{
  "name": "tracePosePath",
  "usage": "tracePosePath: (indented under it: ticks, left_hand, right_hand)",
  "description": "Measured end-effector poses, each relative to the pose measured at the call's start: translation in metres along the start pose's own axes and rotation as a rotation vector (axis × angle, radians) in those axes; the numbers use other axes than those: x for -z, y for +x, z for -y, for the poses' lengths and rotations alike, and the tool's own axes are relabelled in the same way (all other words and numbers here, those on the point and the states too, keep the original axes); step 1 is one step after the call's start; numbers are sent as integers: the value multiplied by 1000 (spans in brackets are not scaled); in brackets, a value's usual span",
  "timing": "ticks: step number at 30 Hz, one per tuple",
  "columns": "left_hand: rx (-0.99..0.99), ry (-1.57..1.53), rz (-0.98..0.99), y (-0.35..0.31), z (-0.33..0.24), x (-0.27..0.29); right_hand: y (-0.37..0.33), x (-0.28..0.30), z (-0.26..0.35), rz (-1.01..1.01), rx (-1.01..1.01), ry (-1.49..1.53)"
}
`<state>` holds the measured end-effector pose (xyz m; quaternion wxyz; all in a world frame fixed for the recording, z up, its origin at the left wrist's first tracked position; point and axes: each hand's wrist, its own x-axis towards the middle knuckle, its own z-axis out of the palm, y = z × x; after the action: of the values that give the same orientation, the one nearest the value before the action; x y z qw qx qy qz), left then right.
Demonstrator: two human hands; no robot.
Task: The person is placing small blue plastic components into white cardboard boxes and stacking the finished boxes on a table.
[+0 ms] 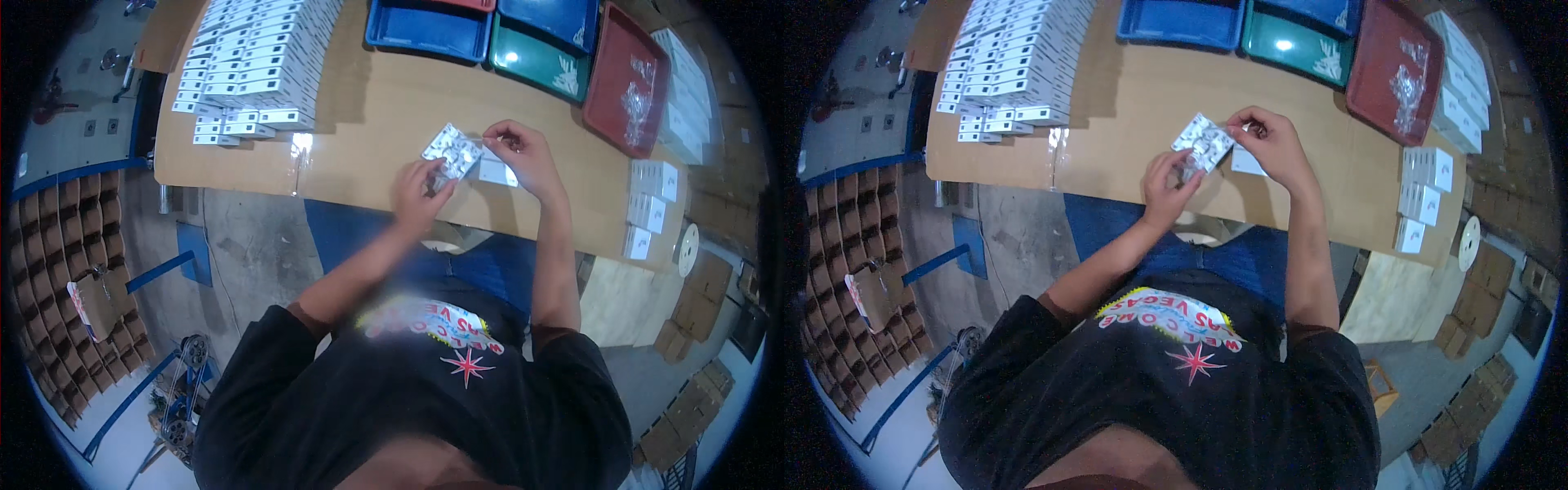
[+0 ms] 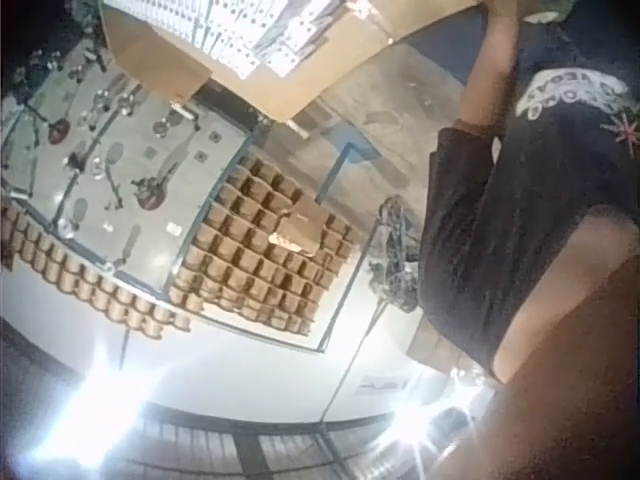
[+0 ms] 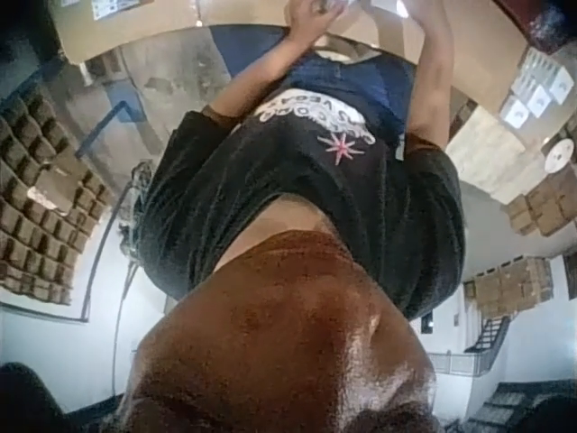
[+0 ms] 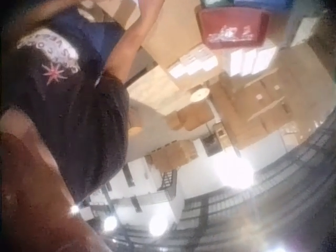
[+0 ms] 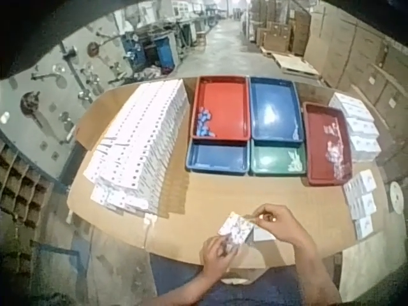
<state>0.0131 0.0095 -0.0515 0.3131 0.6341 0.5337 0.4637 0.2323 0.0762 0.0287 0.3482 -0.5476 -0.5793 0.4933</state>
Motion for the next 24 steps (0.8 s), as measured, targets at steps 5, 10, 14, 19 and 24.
tracePosePath:
  ticks: [5,10,14,19,24]
  left_hand:
    - [-97,12,7,-2,6,-4]
    - [-152,65,46,-4,4,-3]
    - [-168,42,55,-6,6,-2]
    - [-155,-5,65,-8,6,-2]
    - [-81,-65,94,-11,9,0]
  right_hand:
    - [-44,-12,-9,-71,-74,7]
    - [-47,-31,-20,-65,-36,-8]
    - [-45,-50,-12,-66,-51,-20]
    - [-47,-61,-17,-33,-89,-81]
    - [-53,-68,-20,-75,46,-80]
